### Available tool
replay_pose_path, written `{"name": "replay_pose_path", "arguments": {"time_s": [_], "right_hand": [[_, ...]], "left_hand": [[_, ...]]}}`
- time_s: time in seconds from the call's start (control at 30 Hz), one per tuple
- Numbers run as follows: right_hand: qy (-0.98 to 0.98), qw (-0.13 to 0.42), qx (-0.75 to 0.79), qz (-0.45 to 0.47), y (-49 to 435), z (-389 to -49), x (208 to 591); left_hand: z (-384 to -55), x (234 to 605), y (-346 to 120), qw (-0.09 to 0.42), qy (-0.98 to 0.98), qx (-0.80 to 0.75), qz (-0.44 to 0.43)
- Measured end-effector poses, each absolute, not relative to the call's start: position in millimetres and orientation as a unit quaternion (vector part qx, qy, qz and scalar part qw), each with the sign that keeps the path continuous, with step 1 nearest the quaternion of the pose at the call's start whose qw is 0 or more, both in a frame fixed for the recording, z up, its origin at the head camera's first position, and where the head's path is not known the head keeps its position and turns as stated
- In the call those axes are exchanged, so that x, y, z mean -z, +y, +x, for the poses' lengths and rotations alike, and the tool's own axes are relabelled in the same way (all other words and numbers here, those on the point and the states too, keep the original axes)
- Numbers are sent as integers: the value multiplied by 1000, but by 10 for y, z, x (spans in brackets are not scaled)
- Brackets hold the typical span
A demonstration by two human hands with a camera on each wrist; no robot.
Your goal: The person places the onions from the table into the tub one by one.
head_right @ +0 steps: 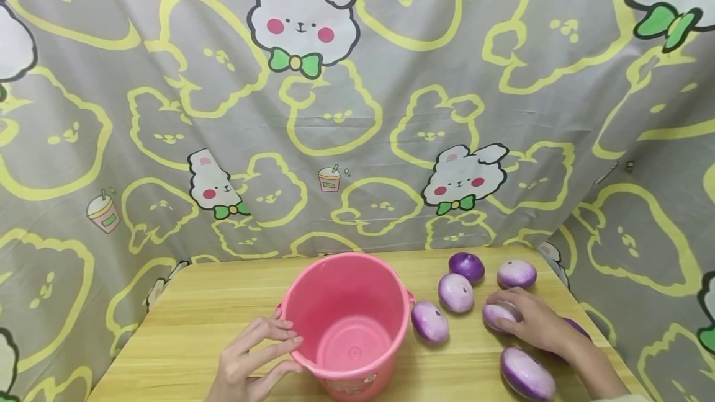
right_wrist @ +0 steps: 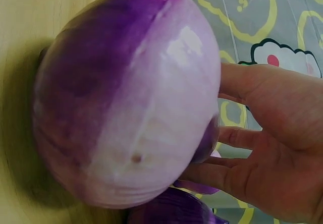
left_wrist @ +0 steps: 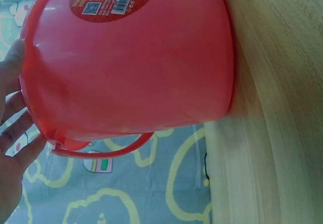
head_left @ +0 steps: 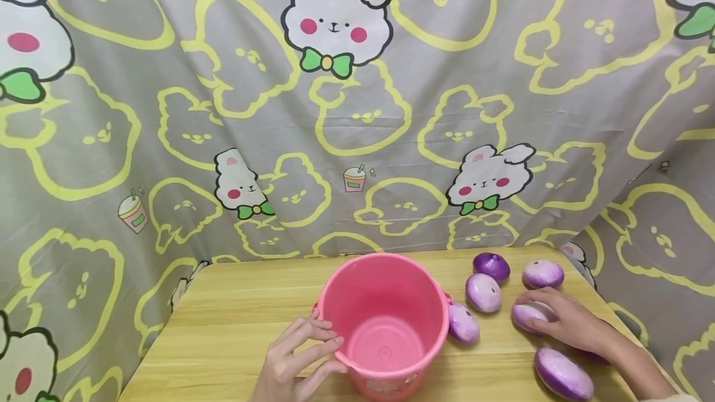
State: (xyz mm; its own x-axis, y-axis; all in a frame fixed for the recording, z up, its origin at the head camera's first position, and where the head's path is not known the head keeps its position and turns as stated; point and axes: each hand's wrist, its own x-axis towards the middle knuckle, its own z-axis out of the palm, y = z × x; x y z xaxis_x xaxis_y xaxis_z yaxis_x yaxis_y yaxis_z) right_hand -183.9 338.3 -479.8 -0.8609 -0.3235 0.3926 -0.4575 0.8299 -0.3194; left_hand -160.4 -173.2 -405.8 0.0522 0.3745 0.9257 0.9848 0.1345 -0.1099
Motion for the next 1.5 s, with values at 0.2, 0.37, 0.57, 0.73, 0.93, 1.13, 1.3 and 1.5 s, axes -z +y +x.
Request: {"name": "replay_pose_path", "arguments": {"time_s": [0.2, 0.37, 0.57, 0.73, 0.93, 1.13, 1.3, 1.5], "right_hand": [[-945, 150, -219, 193, 3398, -1814, 4794], [-946, 148, -221, 186, 3374, -1785, 4790], [-945, 151, -227, 182, 3374, -1756, 4776], [-940, 163, -237, 187, 3375, -1747, 4773], [-929, 172, -264, 194, 3370, -1764, 4748], [-930, 164, -272, 183, 3368, -1762, 4668], [-929, 167, -274, 185, 3349, -1741, 4608], [-920, 188, -274, 207, 3318, -1717, 4546]], "left_hand": [[-1621, 4122, -1739, 448, -602, 343, -565], [-1622, 4144, -1736, 439, -608, 353, -559], [-1584, 4084, -1698, 436, -614, 361, -551], [-1574, 4049, -1684, 437, -611, 361, -552], [-1598, 4060, -1693, 439, -609, 360, -553], [-1599, 4078, -1689, 436, -614, 366, -547], [-1587, 4070, -1687, 435, -612, 369, -548], [-1576, 4055, -1696, 434, -610, 371, -550]]}}
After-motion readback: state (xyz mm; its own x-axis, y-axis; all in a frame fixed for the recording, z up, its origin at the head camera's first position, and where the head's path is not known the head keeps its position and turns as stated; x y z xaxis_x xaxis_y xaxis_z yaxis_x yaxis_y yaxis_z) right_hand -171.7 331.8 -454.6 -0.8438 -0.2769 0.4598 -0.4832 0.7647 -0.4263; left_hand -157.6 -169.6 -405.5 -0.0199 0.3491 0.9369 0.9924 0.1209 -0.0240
